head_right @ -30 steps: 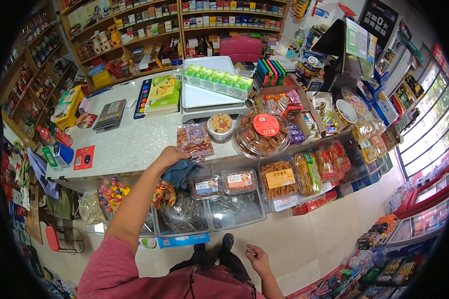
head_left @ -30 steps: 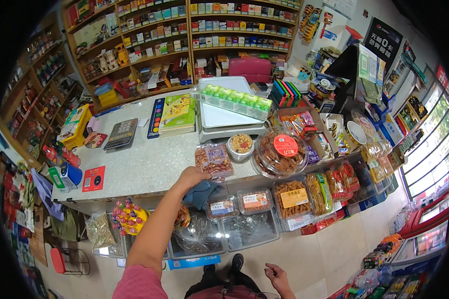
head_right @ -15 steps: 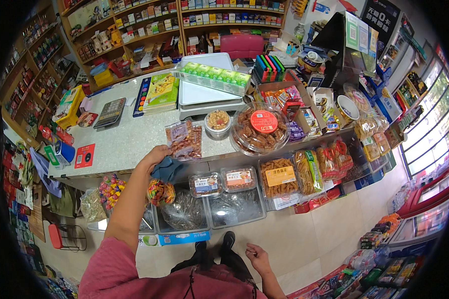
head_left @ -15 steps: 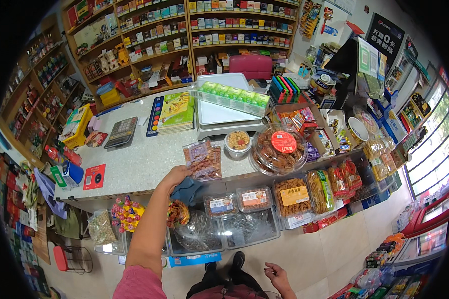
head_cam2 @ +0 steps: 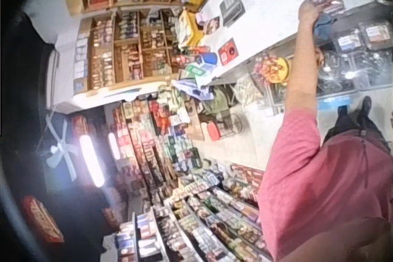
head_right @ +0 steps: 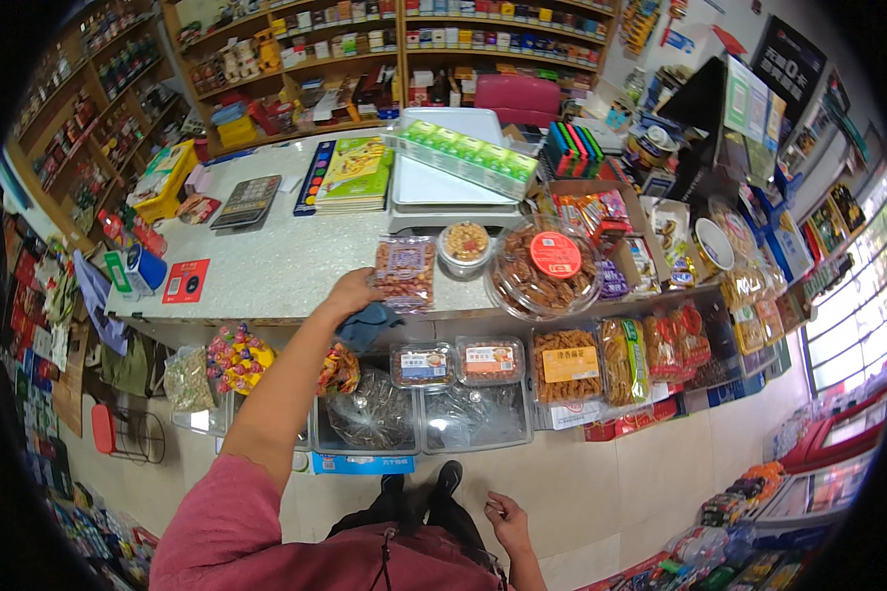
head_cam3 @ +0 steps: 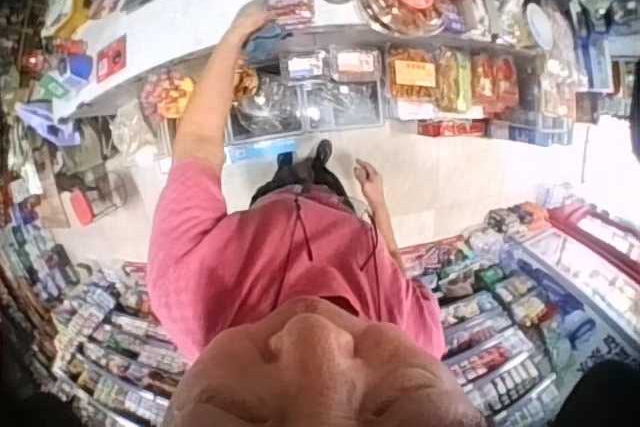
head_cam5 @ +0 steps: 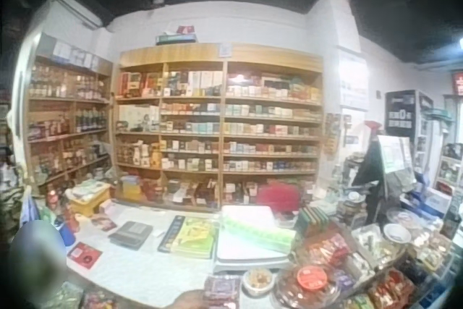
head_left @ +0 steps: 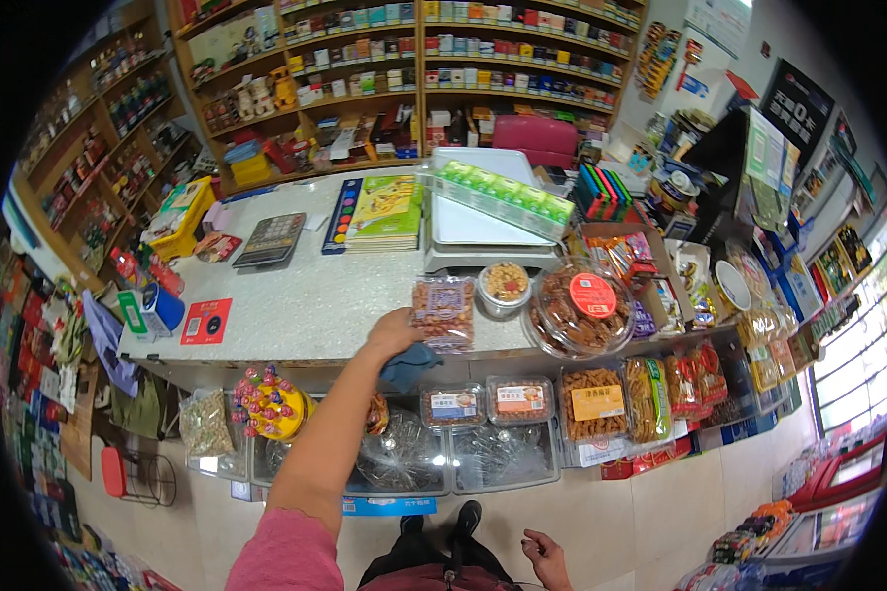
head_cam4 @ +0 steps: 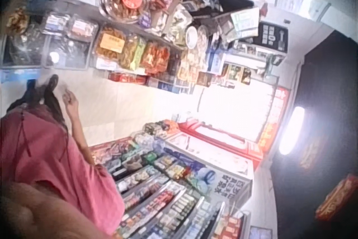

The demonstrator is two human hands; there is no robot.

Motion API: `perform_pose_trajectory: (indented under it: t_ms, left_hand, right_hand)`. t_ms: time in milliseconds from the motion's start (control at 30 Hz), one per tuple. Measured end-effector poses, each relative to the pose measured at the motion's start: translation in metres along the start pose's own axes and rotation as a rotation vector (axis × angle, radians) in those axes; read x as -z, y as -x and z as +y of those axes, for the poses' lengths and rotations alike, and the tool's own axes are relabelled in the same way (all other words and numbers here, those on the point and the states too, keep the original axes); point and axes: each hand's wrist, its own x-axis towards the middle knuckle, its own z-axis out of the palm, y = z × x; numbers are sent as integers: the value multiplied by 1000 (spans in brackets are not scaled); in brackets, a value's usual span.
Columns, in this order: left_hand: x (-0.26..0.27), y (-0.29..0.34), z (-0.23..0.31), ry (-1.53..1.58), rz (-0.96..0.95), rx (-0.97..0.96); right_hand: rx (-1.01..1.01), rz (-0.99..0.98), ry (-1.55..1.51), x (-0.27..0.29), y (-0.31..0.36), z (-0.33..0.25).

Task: The person wipes the front edge and top surface of a retail counter with a blue cloth, moving items such as a candy display and packaged snacks aside to reach the surface. The person then wipes the counter around a calculator and other items.

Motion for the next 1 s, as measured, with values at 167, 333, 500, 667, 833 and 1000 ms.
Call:
perform_pose_trajectory:
  t_ms: [167,333,500,667,833,1000]
  left_hand:
    - [-8,16,26,158,61,17]
    - [13,23,-12,302,93,19]
    - [138,49,14,411,552,-1]
    - [173,80,1,170,766,-30]
    - [63,89,-59,-406,48,-14]
    - [28,46,-49,-326,388,74]
  right_hand:
    - [-4,-33,63,-7,1,-17]
    - [33,-80,84,-18,-11,-14]
    - [-11,-42,102,-24,-13,-14]
    - [-14,-78,94,-41,-10,-17]
    - [3,-117,119,-68,-15,-21]
    - [12,-154,171,-91,-17,-37]
